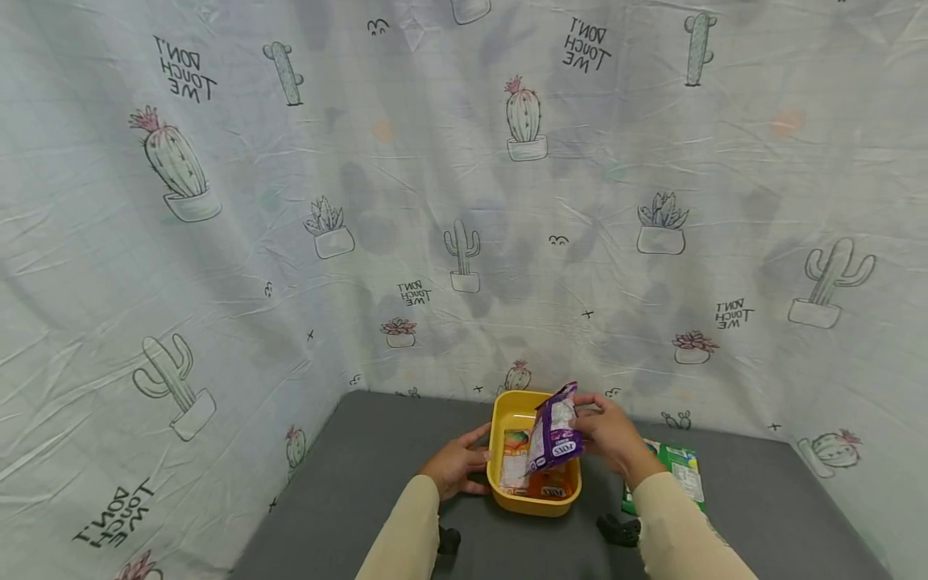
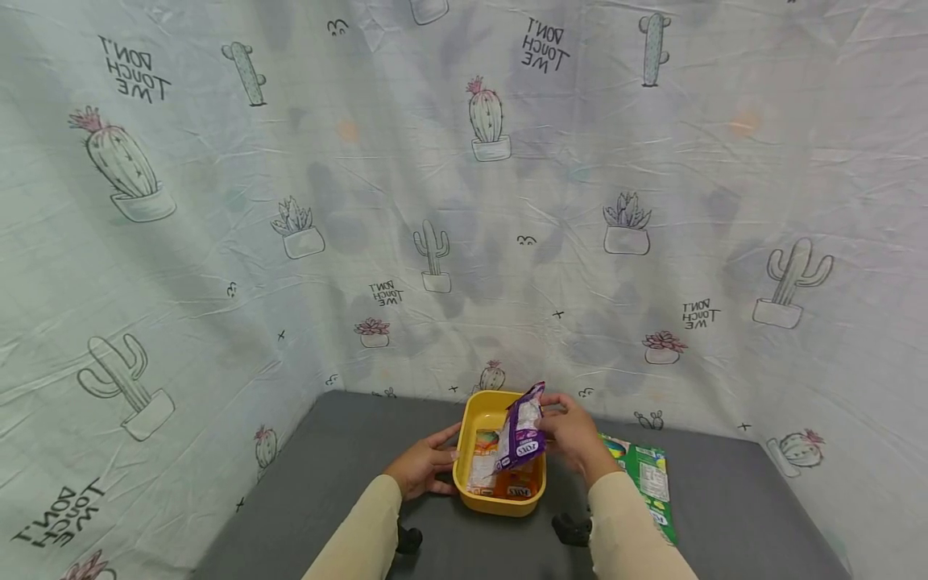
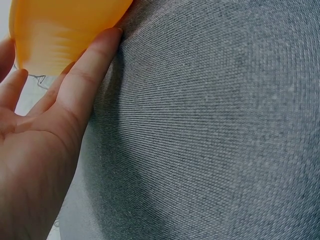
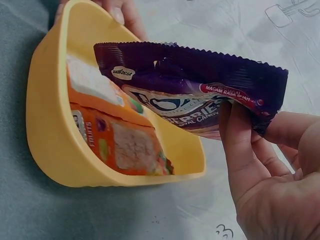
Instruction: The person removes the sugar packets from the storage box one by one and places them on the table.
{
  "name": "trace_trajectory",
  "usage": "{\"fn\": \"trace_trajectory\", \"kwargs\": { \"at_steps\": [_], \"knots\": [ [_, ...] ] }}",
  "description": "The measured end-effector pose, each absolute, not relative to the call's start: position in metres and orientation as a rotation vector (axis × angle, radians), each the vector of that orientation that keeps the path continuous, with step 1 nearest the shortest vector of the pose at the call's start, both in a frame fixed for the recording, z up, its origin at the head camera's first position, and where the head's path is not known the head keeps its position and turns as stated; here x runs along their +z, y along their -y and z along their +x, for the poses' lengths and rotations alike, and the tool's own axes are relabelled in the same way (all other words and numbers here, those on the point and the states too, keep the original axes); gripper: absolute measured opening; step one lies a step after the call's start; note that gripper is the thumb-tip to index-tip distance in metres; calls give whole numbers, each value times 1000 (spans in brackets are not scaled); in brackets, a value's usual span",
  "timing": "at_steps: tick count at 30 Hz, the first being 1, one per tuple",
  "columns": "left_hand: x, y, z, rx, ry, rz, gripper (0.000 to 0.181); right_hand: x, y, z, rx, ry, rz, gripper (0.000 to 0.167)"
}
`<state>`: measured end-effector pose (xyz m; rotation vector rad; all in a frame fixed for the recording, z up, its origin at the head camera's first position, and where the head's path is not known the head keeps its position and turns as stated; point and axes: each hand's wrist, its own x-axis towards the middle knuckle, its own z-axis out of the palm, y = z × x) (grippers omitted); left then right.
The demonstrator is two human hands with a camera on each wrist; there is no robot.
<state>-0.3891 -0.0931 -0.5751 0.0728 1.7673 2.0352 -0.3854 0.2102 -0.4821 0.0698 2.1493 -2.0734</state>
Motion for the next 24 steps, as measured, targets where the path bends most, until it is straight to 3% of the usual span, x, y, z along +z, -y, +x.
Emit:
{"fn": "trace_trajectory", "kwargs": {
  "at_steps": [24],
  "knots": [
    [-577,91,-391,2023,-1795,45,67,-460,-255,-386,-2158,-2138,9,48]
  ]
}}
